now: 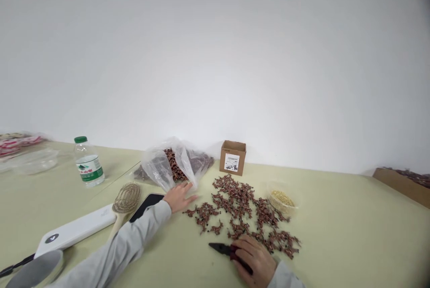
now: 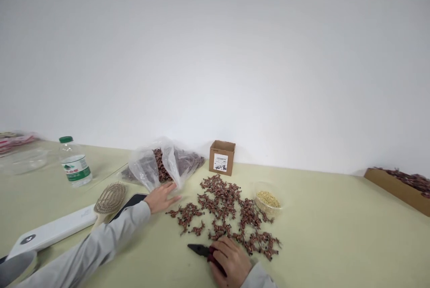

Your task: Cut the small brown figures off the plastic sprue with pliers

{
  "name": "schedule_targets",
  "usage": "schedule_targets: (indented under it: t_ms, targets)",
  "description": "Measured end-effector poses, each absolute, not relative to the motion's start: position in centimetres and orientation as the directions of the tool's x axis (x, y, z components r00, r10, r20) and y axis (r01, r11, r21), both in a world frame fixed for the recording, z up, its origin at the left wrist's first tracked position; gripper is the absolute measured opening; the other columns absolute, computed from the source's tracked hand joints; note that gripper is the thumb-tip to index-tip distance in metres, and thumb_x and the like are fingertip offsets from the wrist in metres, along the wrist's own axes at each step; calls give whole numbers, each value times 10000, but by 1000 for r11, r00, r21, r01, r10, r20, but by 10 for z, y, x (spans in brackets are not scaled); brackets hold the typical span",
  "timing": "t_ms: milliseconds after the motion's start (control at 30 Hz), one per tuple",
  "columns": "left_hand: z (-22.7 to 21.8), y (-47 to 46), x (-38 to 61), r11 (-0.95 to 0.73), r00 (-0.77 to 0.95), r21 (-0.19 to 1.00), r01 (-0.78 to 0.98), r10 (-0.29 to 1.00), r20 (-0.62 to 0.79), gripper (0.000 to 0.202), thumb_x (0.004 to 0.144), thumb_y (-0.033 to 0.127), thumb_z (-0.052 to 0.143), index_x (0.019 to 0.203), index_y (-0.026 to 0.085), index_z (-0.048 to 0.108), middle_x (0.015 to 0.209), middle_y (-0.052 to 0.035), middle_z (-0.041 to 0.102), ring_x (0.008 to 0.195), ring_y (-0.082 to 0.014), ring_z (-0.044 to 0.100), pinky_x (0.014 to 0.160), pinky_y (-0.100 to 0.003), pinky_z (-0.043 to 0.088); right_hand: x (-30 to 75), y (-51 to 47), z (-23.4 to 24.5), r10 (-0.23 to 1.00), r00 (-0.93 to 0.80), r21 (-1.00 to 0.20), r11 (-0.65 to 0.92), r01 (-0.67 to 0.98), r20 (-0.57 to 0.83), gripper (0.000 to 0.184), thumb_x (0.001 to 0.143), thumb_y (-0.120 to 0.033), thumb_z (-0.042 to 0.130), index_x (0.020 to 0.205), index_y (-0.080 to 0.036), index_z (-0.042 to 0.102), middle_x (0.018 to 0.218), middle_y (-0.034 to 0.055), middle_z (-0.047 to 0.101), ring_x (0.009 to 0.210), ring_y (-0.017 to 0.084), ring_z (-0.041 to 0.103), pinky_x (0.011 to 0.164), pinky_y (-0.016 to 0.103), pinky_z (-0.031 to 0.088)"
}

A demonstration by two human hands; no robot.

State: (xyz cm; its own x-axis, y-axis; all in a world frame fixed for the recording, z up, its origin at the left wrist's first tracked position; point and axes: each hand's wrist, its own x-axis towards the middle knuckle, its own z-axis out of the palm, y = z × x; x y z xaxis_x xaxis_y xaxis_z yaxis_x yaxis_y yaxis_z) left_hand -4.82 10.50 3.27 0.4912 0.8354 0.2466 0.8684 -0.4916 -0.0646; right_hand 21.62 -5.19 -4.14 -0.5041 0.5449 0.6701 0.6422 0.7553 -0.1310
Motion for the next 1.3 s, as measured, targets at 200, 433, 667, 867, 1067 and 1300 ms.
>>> schedule_targets:
  t_ms: [200, 433, 667, 867, 1067, 1300]
  targets:
    - [43, 119, -98, -285, 294, -73, 956, 922, 252, 459, 765, 505, 409, 1173, 304, 477, 1103, -135, 562, 852, -315, 578, 700, -484, 418, 225, -47, -7, 635, -569, -110, 712, 694, 523, 275, 723, -195, 521, 994, -183, 565, 975, 62, 634, 949, 219, 538, 822, 355, 463]
    - [23, 84, -57, -133, 152, -73, 988, 891, 428, 574, 803, 485, 329, 1290, 181, 324, 1262, -191, 429, 1113, -389, 401, 885, -586, 229, 258, 76, 90, 936, -225, -172, 277, 945, 271, 432, 723, -332, 580, 1127, -207, 491, 1146, 89, 534, 1025, 264, 485, 829, 423, 433]
    - [-6, 69, -25, -142, 125, -22, 990, 768, 629, 563, 839, 385, 294, 1316, 92, 235, 1364, -154, 286, 1246, -313, 228, 985, -530, 149, 273, 185, 103, 941, -12, -202, 85, 976, 338, 291, 831, -283, 469, 1093, -156, 470, 1105, 70, 500, 930, 183, 527, 771, 389, 450]
    - [-16, 81, -41, -213, 176, -37, 976, 683, 709, 513, 837, 260, 317, 1309, 75, 245, 1349, -120, 332, 1262, -287, 195, 1000, -508, 149, 245, 182, 85, 910, -59, -321, 205, 925, 411, 256, 835, -283, 463, 1054, -155, 494, 1058, 62, 526, 885, 164, 542, 746, 362, 461]
    - [-27, 79, -37, -277, 243, -45, 960, 739, 628, 486, 824, 300, 334, 1296, 194, 295, 1332, -17, 381, 1230, -267, 273, 992, -496, 195, 214, 160, 143, 831, -28, -590, 419, 690, 556, 208, 755, -352, 550, 700, -153, 527, 754, 29, 552, 716, 143, 520, 653, 285, 431]
    - [-34, 80, -34, -275, 219, 22, 961, 811, 543, 555, 754, 163, 378, 1300, 181, 279, 1364, -60, 320, 1215, -298, 289, 974, -562, 175, 119, 147, 202, 894, -75, -894, 445, 54, 441, 315, 725, -461, 540, 697, -148, 526, 573, -20, 530, 492, 93, 512, 514, 247, 454]
